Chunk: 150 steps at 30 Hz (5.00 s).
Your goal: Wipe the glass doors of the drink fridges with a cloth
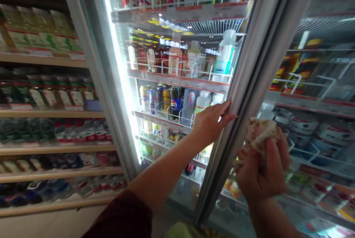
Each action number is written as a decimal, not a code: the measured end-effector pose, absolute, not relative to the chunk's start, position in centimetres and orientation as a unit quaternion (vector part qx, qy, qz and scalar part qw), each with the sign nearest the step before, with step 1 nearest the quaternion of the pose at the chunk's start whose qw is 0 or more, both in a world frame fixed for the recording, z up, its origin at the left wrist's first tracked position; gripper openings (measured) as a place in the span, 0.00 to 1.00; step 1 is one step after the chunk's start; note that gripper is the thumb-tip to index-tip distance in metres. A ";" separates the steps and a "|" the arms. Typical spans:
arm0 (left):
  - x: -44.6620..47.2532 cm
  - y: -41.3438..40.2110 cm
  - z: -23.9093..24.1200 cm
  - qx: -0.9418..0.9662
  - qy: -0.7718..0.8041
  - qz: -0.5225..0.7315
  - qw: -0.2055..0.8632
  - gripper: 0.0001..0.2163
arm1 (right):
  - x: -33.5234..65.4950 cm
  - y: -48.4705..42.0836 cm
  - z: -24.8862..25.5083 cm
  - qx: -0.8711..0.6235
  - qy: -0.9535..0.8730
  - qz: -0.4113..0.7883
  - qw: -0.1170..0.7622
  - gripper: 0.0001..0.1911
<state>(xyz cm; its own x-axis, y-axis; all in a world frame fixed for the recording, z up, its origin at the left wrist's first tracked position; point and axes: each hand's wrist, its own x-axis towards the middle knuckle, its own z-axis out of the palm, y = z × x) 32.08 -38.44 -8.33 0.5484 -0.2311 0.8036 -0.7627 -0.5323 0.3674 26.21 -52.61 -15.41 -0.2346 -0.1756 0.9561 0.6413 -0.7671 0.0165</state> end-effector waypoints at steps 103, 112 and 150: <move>45.7 -9.5 5.2 0.725 -0.416 0.542 0.086 0.38 | 36.9 -38.1 -9.0 -0.852 0.021 -0.510 -0.121 0.31; 43.7 -13.5 4.3 0.700 -0.554 0.446 0.065 0.29 | 36.9 -38.4 -9.3 -0.849 0.017 -0.516 -0.111 0.31; 45.5 -4.0 -6.3 0.731 -0.354 0.570 0.125 0.33 | 38.5 -38.6 -10.7 -0.775 0.080 -0.624 -0.067 0.35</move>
